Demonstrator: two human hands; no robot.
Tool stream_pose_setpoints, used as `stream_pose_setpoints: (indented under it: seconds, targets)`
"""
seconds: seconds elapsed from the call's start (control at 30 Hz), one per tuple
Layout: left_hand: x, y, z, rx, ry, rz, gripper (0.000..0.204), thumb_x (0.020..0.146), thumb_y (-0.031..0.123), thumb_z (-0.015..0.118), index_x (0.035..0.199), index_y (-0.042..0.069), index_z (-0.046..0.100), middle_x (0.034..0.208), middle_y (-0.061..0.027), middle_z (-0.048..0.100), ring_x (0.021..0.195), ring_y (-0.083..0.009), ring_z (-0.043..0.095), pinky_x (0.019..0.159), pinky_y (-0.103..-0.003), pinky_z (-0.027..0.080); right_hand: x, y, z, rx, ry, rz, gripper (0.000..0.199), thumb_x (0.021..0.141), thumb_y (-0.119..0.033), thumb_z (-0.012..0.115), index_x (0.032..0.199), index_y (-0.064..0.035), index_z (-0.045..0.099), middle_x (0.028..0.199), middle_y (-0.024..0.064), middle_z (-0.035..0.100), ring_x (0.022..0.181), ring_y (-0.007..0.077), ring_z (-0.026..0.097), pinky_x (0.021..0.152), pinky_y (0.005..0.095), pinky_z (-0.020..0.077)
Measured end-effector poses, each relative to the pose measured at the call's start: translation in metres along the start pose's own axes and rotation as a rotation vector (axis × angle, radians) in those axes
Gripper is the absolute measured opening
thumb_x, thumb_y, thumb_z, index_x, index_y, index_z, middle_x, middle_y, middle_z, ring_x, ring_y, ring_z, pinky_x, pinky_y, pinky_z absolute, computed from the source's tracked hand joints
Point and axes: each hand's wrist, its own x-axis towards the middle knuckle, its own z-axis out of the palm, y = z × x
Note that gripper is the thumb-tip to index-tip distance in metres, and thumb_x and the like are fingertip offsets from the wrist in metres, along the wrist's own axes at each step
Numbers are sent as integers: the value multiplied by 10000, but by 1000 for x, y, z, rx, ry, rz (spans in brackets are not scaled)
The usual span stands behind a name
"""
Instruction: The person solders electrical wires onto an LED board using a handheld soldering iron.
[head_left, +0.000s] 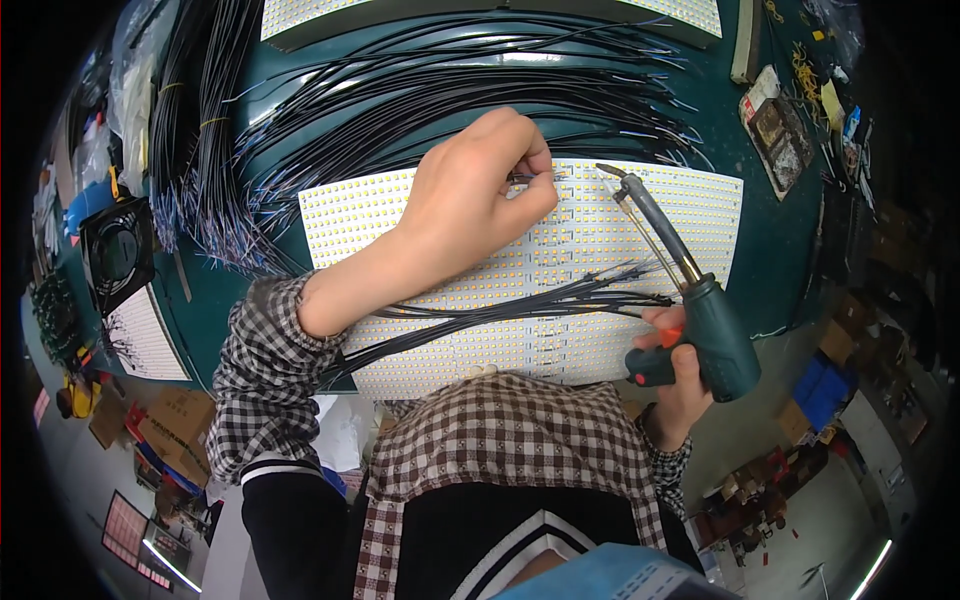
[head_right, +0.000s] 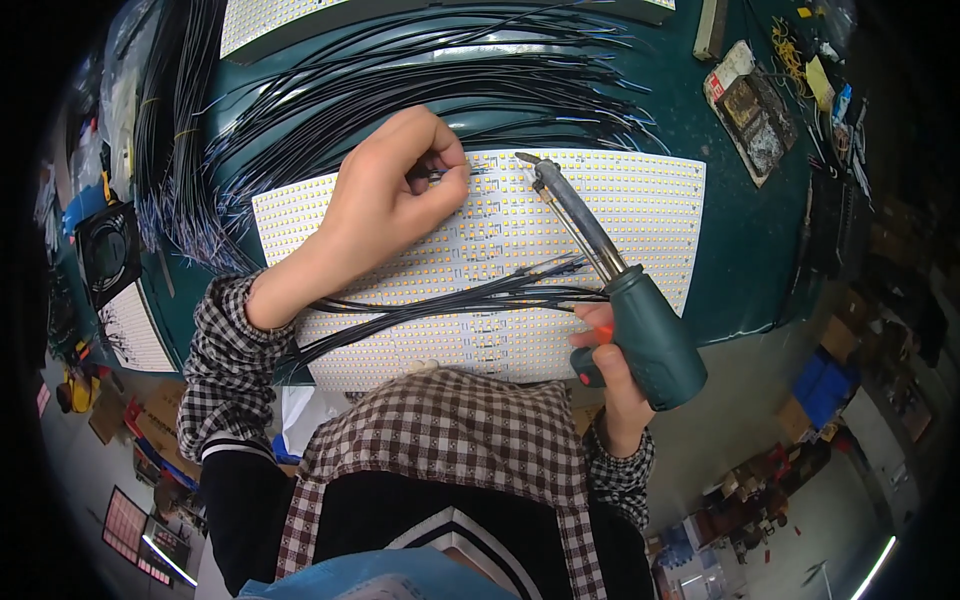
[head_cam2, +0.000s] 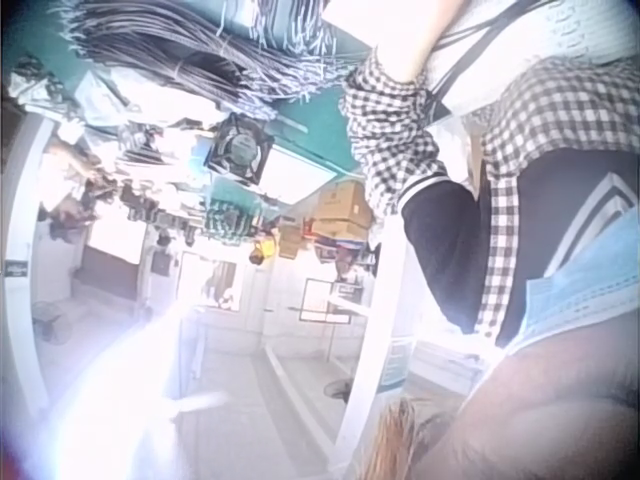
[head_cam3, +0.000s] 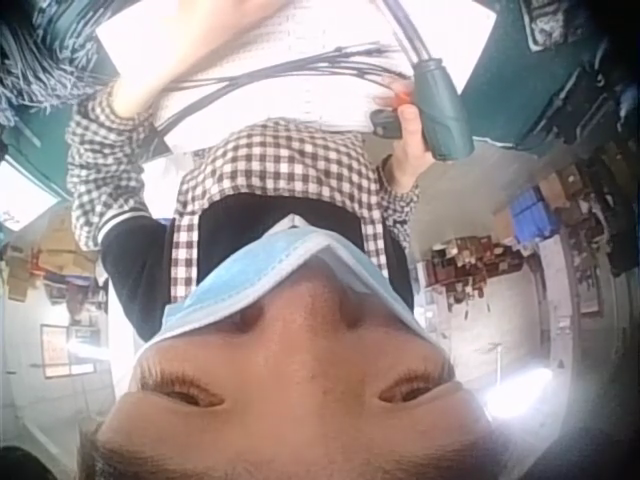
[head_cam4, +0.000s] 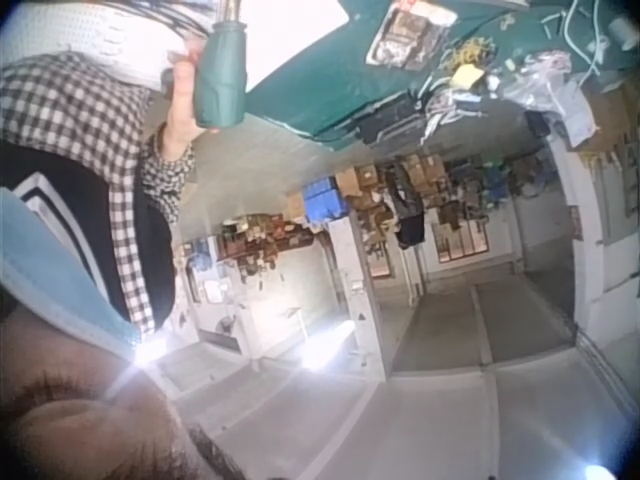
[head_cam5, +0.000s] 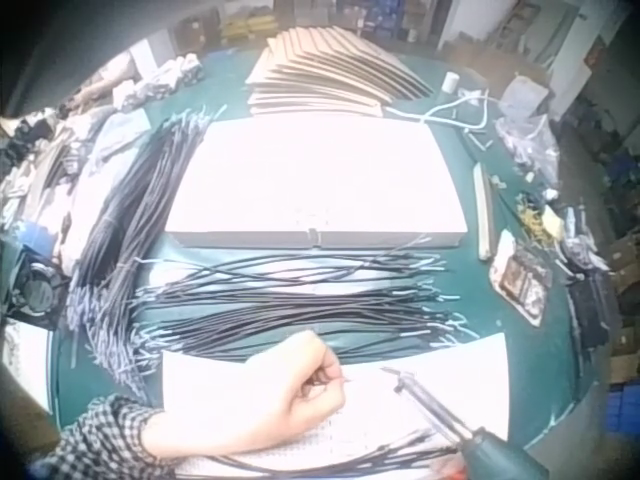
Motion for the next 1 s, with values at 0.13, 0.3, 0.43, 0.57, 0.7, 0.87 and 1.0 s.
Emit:
stream_pose_setpoints:
  seconds: [0.13, 0.3, 0.43, 0.57, 0.7, 0.87, 1.0]
  targets:
    - [1, -4, 1, 66, 9, 28, 102, 729, 80, 641, 774, 34, 562, 765, -97, 574, 692, -267, 604, 591, -358, 485, 2, -1, 3, 62, -33, -8, 468, 867, -260, 643, 1154, 87, 512, 972, 163, 596, 889, 253, 622, 683, 333, 567]
    - [0, -3, 2, 32, 8, -8, 98, 739, 89, 638, 777, 40, 562, 777, -99, 577, 698, -277, 605, 594, -374, 484, -1, -4, 3, -35, -56, 2, 509, 881, -321, 620, 1150, 92, 491, 930, 151, 573, 822, 228, 605, 674, 314, 545]
    - [-1, -4, 4, 95, -5, 11, 107, 744, 101, 639, 792, 44, 561, 793, -102, 582, 712, -295, 602, 606, -391, 483, -2, -2, 2, -35, -59, 49, 436, 874, -316, 625, 1044, 73, 525, 906, 151, 575, 765, 214, 605, 685, 318, 526]
    - [0, -5, 3, 120, -14, 25, 112, 744, 103, 639, 796, 44, 559, 792, -103, 582, 715, -300, 599, 610, -396, 481, -2, 1, 0, 96, -82, -5, 243, 837, -29, 634, 1042, 83, 566, 931, 158, 607, 848, 233, 620, 738, 349, 565]
    - [0, -5, 4, 114, -4, 31, 112, 741, 101, 639, 791, 42, 558, 784, -104, 577, 703, -301, 594, 599, -397, 475, -3, 4, -1, 89, -87, -6, 213, 824, 8, 624, 1018, 79, 572, 909, 152, 606, 820, 232, 619, 741, 351, 557]
    - [0, -5, 4, 125, -7, 39, 112, 740, 100, 639, 788, 41, 557, 776, -105, 573, 696, -298, 589, 590, -397, 470, 0, 1, 3, 45, -115, -41, 158, 808, 45, 617, 962, 68, 590, 841, 131, 619, 788, 208, 616, 700, 312, 523]
    - [-1, -6, 4, 132, -3, 49, 118, 736, 100, 644, 787, 41, 554, 768, -104, 566, 692, -297, 584, 587, -398, 467, -1, 2, 5, 41, -78, -16, 142, 800, 51, 625, 941, 52, 602, 833, 120, 629, 751, 174, 606, 649, 275, 499]
